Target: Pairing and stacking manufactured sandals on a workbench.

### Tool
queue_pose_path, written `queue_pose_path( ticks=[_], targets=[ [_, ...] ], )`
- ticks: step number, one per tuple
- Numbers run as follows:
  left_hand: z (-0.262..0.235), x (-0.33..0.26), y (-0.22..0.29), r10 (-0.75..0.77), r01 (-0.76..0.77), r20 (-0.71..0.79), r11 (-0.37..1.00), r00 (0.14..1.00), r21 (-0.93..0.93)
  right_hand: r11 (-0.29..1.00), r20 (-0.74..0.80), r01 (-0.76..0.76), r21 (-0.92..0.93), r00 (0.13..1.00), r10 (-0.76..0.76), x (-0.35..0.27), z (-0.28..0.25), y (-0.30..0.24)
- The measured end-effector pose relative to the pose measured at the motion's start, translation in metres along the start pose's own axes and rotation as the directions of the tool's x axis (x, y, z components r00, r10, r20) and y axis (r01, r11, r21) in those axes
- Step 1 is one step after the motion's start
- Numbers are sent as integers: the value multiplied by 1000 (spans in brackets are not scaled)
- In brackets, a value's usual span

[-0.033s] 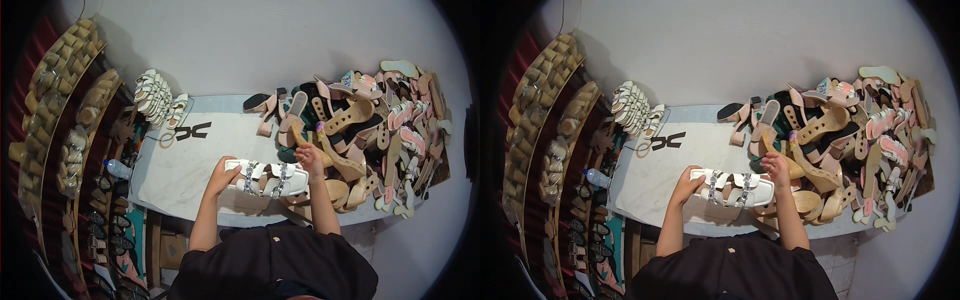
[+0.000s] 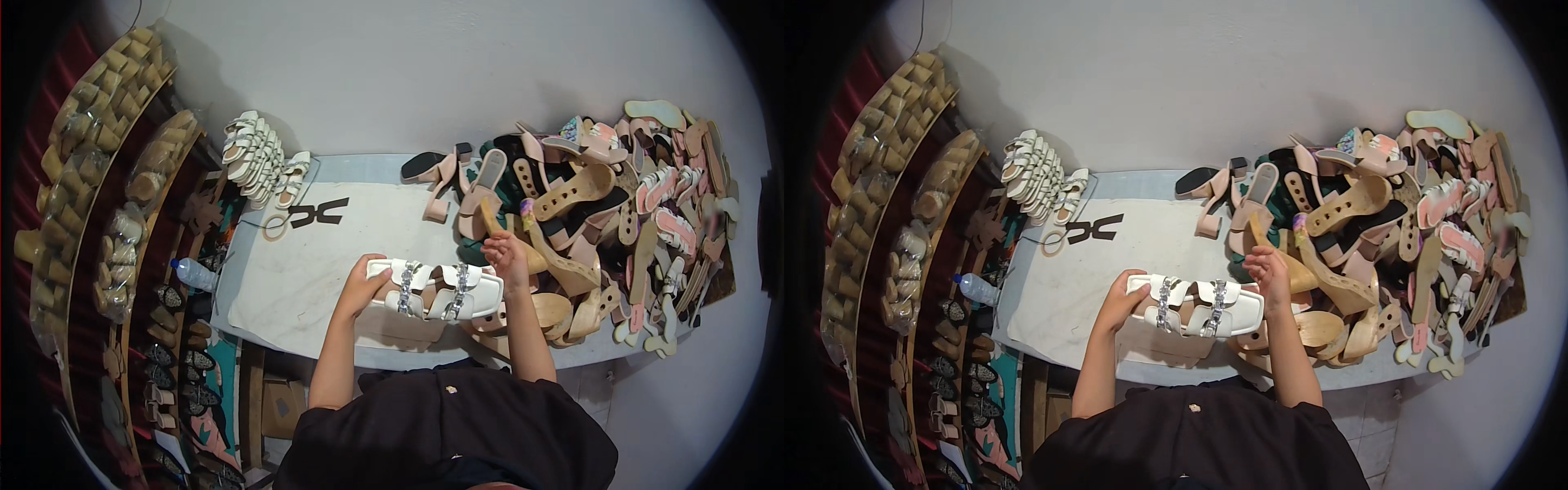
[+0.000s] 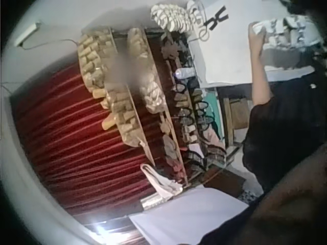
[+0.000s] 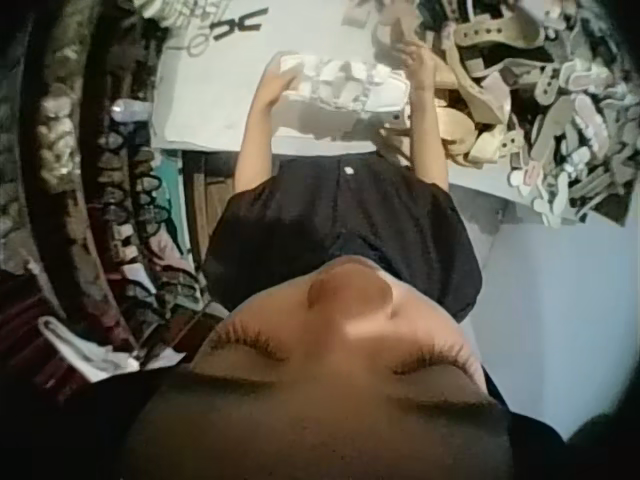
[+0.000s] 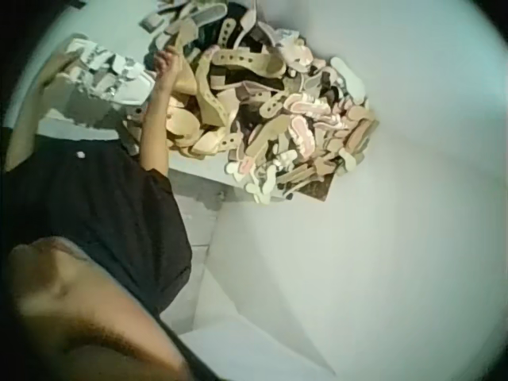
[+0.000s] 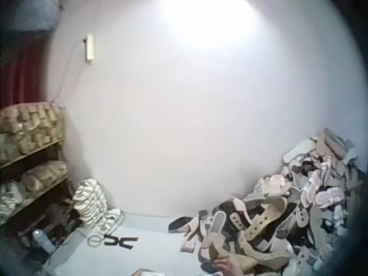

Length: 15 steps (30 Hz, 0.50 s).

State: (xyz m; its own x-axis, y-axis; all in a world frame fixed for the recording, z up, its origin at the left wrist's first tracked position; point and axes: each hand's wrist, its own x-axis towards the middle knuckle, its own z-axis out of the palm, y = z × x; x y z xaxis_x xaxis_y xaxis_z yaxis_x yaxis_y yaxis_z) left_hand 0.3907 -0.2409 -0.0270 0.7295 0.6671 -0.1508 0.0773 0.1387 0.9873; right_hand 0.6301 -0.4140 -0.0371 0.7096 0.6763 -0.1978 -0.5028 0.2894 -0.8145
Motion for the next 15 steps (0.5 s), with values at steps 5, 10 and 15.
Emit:
queue_pose_path(
  ticks=[5,10,15],
  targets=[
    [-55,3,18,95,-116,-185,987,978,-109,880,521,151,-450,845,121,0,63,23],
    [-112,6,42,178,-205,-362,978,915,-38,710,641,255,-657,684,348,-14,117,67],
    [-182,30,27,288,-305,-448,952,846,35,816,571,75,-573,751,332,-5,163,140]
  ],
)
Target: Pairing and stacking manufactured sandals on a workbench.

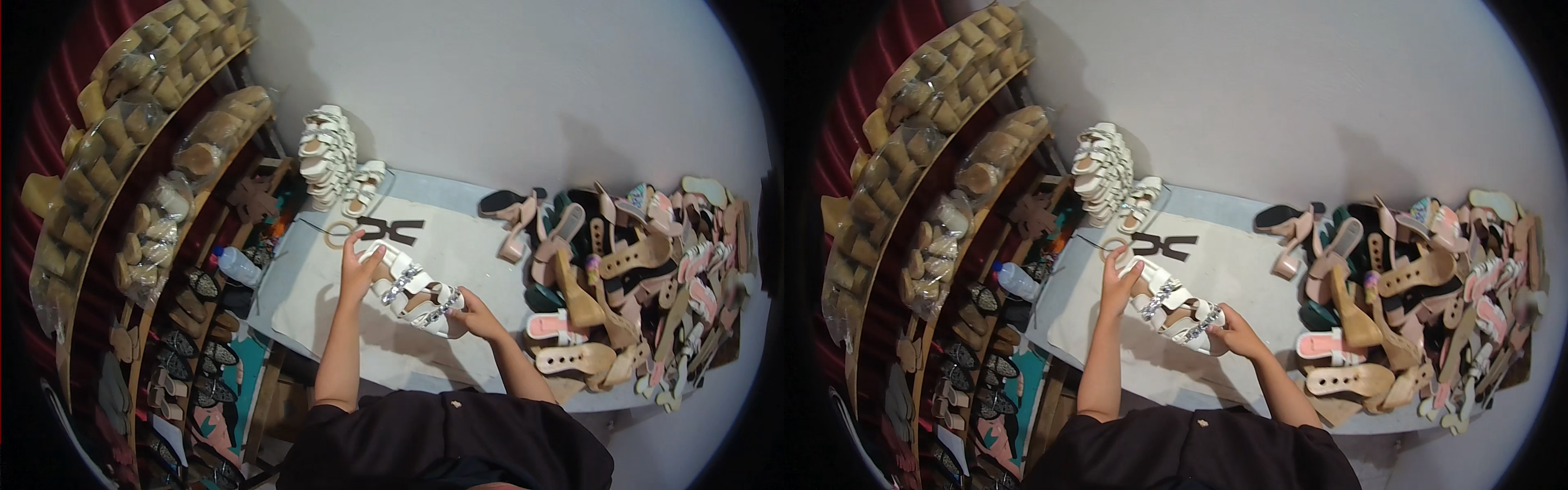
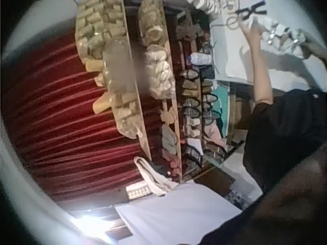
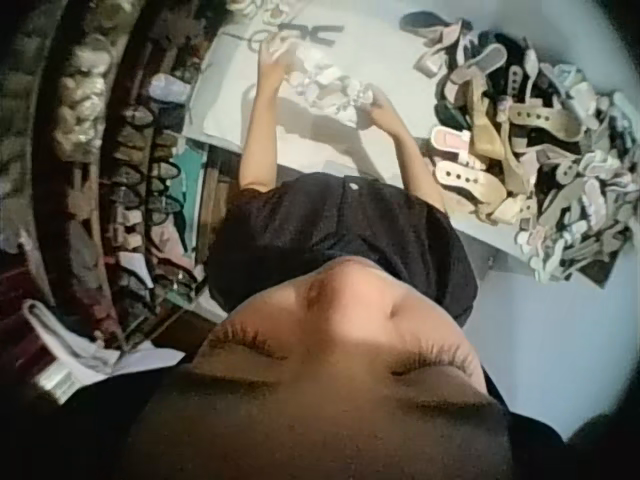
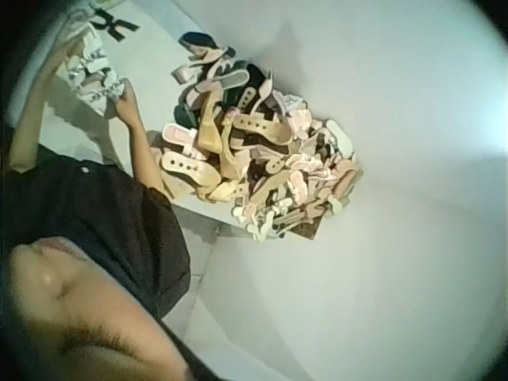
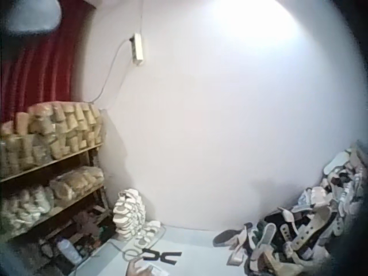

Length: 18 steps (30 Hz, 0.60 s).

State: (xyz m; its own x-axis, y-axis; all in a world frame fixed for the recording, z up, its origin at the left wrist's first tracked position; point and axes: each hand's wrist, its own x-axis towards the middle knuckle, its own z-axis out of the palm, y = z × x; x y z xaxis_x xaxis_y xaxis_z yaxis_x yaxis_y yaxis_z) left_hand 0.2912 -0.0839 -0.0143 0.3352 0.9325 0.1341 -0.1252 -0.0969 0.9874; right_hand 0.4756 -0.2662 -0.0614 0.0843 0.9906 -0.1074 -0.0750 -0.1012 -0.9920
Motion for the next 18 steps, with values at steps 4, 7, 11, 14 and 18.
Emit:
queue_pose_path(
  ticks=[4,7,11,14,18],
  targets=[
    [-21,29,-37,-81,78,-117,997,990,-30,963,-262,-3,269,962,76,55,40,6],
    [-39,38,-92,-127,130,-95,991,987,28,945,-318,14,328,943,96,119,54,20],
    [-54,60,-138,-40,64,-93,959,995,278,958,-431,13,285,895,116,224,64,43],
    [-62,87,-141,91,-54,-58,888,994,457,974,-565,67,218,822,70,295,78,39],
    [-73,130,-136,147,-109,-22,820,989,562,977,-645,96,188,763,49,372,84,37]
  ],
)
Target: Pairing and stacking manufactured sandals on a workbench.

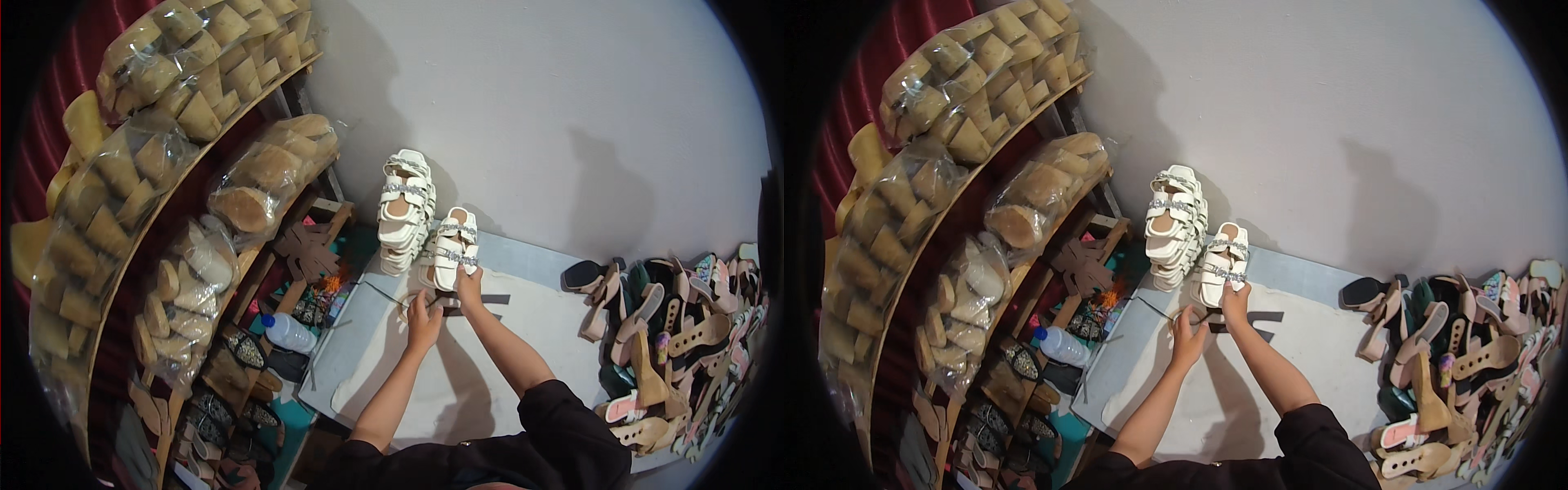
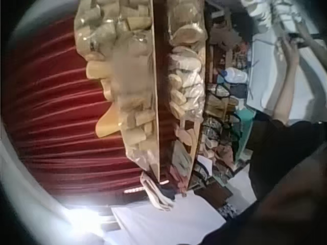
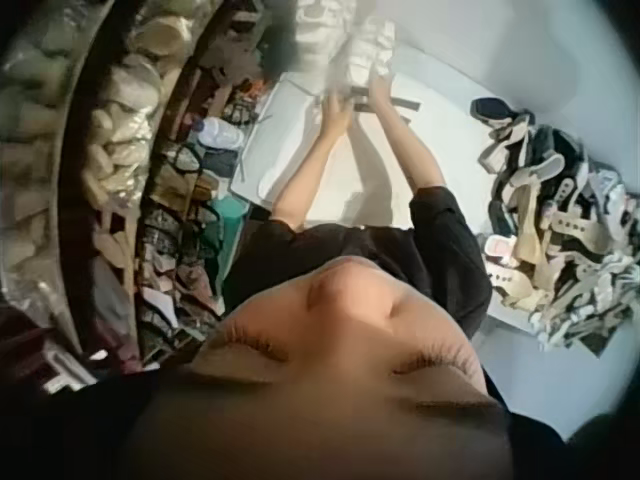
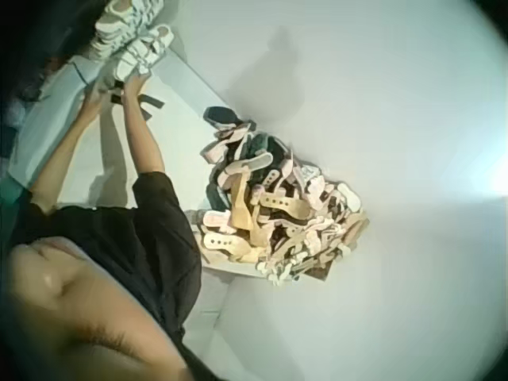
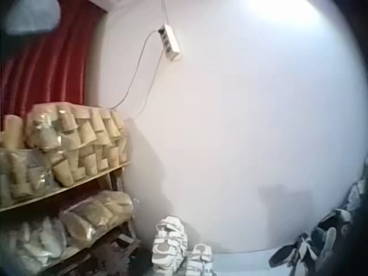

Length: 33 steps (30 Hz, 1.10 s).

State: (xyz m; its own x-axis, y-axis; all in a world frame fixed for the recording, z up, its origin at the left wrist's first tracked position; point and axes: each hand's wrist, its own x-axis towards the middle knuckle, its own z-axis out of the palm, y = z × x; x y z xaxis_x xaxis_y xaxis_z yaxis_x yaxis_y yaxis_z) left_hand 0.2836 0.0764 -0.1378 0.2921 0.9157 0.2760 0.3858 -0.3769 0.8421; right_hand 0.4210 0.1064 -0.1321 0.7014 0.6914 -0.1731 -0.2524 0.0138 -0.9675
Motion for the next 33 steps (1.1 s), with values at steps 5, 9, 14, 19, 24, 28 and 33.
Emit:
queue_pose_path(
  ticks=[5,9,14,19,24,28,33],
  targets=[
    [12,42,-17,-19,13,42,992,999,125,899,-69,-172,-402,985,158,60,19,31],
    [30,58,-42,9,-25,81,977,997,210,899,140,114,-423,988,-59,68,14,45],
    [47,70,-52,-36,-35,185,930,982,365,761,135,41,-648,989,61,82,26,32],
    [56,73,-45,-23,-43,179,933,984,357,803,198,57,-594,977,78,89,12,29],
    [42,49,-27,-6,-22,86,946,996,323,903,151,234,-360,970,-191,36,-14,8],
    [43,13,17,0,-11,52,978,999,207,966,-11,224,-126,974,-228,-12,-67,7],
    [67,-59,77,106,-128,130,975,986,180,706,-145,482,-518,765,-628,-89,-135,-15]
  ],
)
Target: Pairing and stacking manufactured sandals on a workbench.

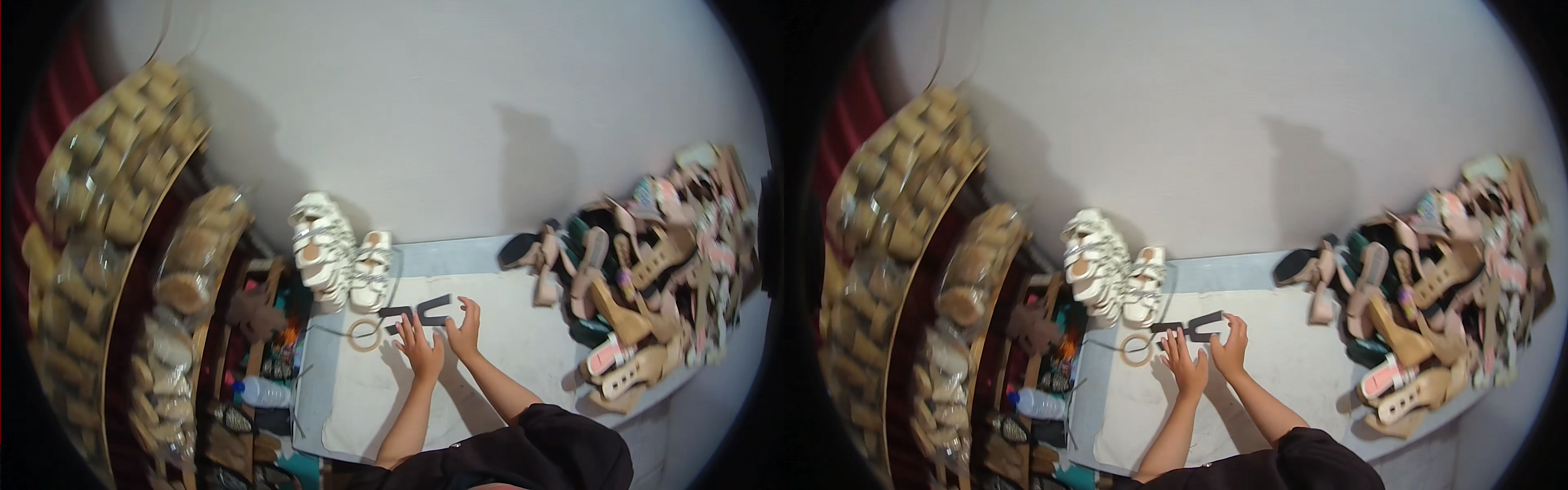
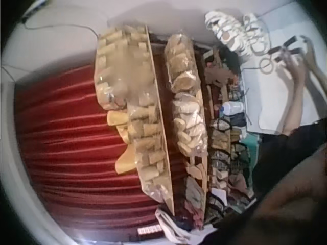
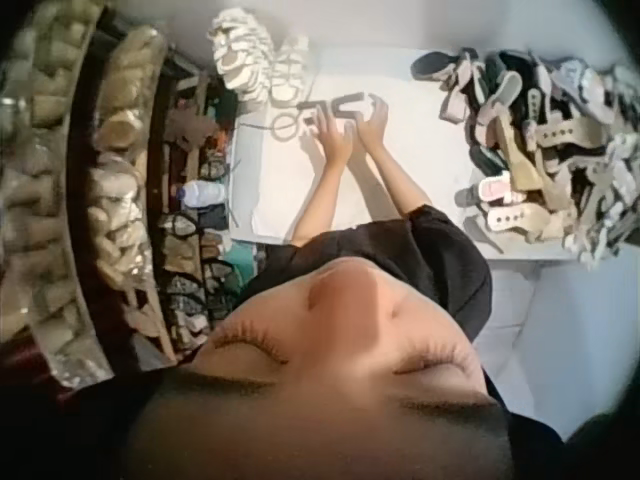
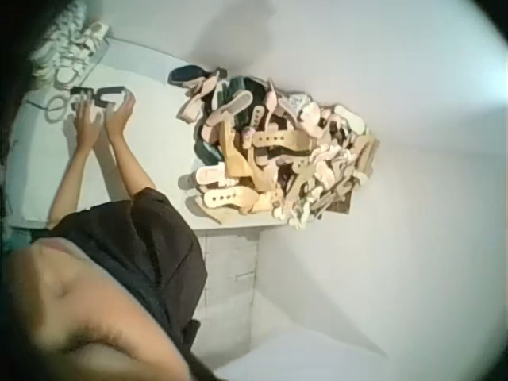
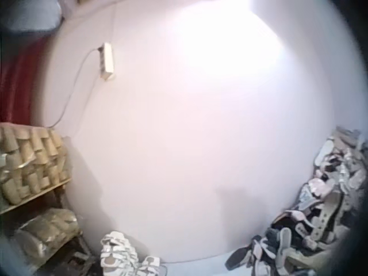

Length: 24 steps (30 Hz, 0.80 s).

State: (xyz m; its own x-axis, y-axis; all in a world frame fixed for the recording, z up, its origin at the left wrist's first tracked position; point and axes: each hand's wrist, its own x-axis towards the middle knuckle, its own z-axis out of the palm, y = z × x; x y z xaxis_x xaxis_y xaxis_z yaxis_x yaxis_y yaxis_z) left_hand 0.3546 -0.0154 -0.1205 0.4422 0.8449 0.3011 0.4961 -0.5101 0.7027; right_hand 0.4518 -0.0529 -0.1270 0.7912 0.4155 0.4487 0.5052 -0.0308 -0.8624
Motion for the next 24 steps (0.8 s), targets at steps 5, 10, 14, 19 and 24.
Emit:
queue_pose_path(
  ticks=[5,10,14,19,24],
  targets=[
    [25,-37,55,202,-199,124,979,971,-39,887,55,284,-365,957,-284,16,-96,-19],
    [56,-48,139,295,-281,93,950,951,-133,783,-73,317,-535,906,-417,55,-231,-17],
    [92,-79,206,357,-331,98,919,929,-216,745,-242,216,-631,857,-454,69,-340,-18],
    [161,-146,293,446,-378,165,866,880,-326,690,-361,64,-721,816,-452,76,-477,-4],
    [214,-187,377,558,-455,192,795,807,-401,651,-406,-95,-753,846,-347,84,-594,35]
  ],
)
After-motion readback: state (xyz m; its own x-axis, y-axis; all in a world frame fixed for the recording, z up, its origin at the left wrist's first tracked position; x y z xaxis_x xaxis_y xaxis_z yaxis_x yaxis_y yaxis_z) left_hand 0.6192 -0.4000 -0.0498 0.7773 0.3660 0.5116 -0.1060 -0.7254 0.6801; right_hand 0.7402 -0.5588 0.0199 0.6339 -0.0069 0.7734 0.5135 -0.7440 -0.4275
